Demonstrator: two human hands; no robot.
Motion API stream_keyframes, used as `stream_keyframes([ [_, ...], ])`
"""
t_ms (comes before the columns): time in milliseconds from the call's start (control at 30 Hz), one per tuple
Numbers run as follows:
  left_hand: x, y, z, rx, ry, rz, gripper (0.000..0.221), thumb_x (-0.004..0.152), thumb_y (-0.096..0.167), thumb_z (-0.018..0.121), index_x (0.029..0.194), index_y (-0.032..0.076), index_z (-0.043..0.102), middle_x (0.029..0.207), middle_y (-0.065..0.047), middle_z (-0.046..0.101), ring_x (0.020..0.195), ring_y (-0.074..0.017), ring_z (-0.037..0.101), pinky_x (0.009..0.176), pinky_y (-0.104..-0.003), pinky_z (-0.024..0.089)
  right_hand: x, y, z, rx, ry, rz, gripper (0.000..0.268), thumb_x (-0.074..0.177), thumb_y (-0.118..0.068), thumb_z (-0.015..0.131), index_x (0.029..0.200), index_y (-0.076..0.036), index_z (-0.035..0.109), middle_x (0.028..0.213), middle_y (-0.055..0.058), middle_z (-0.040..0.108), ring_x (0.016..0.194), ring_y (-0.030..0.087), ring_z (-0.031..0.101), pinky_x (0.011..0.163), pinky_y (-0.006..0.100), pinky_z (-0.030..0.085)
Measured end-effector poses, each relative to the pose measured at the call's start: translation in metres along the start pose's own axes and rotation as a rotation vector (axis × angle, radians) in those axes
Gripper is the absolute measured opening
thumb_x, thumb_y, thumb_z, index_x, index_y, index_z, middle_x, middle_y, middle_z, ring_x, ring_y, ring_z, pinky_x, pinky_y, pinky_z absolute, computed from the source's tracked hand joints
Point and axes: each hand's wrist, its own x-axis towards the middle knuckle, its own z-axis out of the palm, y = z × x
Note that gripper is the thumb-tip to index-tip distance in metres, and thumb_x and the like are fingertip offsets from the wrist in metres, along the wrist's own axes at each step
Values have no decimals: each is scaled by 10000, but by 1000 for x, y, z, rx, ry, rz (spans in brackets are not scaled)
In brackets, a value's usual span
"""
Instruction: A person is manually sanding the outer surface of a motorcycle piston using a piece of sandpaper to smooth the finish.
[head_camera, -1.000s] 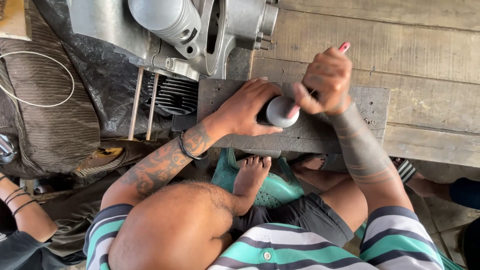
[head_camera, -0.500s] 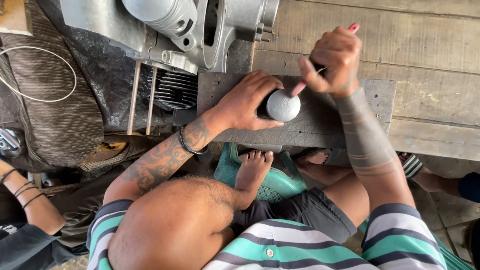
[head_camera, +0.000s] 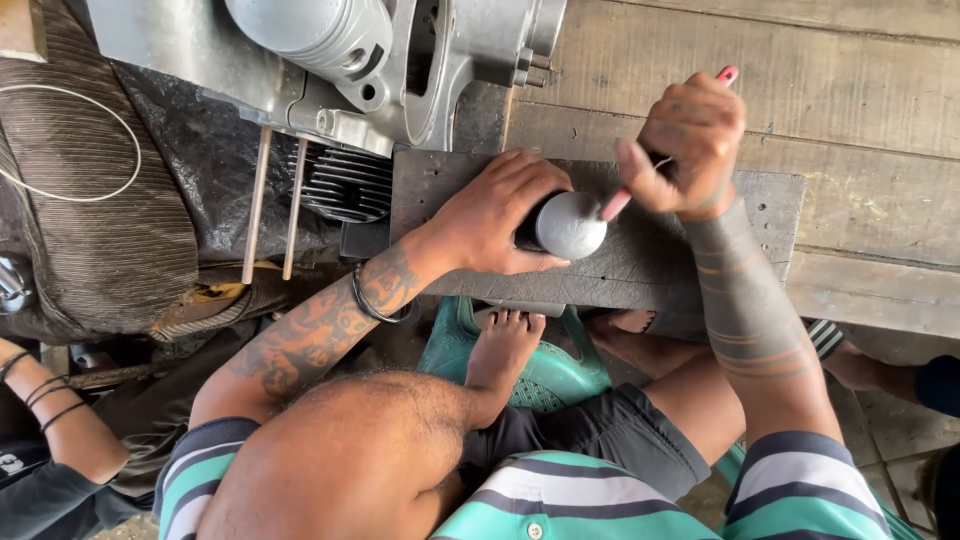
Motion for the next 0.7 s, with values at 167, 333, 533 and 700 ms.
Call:
stream_keyframes([
  [167, -1, 2, -2, -7, 7, 2, 711, 799, 485, 877, 1245, 50, 536, 1218, -101, 633, 1164, -326, 604, 1183, -520, 345, -1, 4, 8, 18, -44, -83, 505, 1000, -203, 621, 525, -68, 515, 498, 52, 468, 456, 215, 414, 586, 398, 318],
  [333, 1, 2, -3, -1, 14, 19, 717, 813, 486, 876, 1247, 37, 526, 1241, -116, 627, 1182, -322, 609, 1191, -520, 351, -6, 11, 0, -52, 18, -74, 523, 1009, -195, 626, 521, -87, 473, 491, 47, 446, 455, 208, 366, 584, 407, 279],
  [533, 1, 1, -2, 9, 4, 6, 733, 807, 502, 871, 1251, 33, 524, 1241, -119, 622, 1178, -335, 599, 1172, -512, 353, -10, 19, 13, -90, 5, -56, 542, 1046, -276, 606, 538, -116, 506, 495, 24, 476, 460, 180, 394, 592, 392, 331],
  [700, 1, 1, -2, 8, 11, 18, 731, 808, 511, 871, 1248, 38, 528, 1234, -117, 627, 1170, -330, 605, 1175, -513, 356, -5, 6, 5, -44, 25, -36, 527, 1021, -225, 631, 534, -87, 485, 508, 38, 467, 472, 198, 386, 604, 396, 300],
])
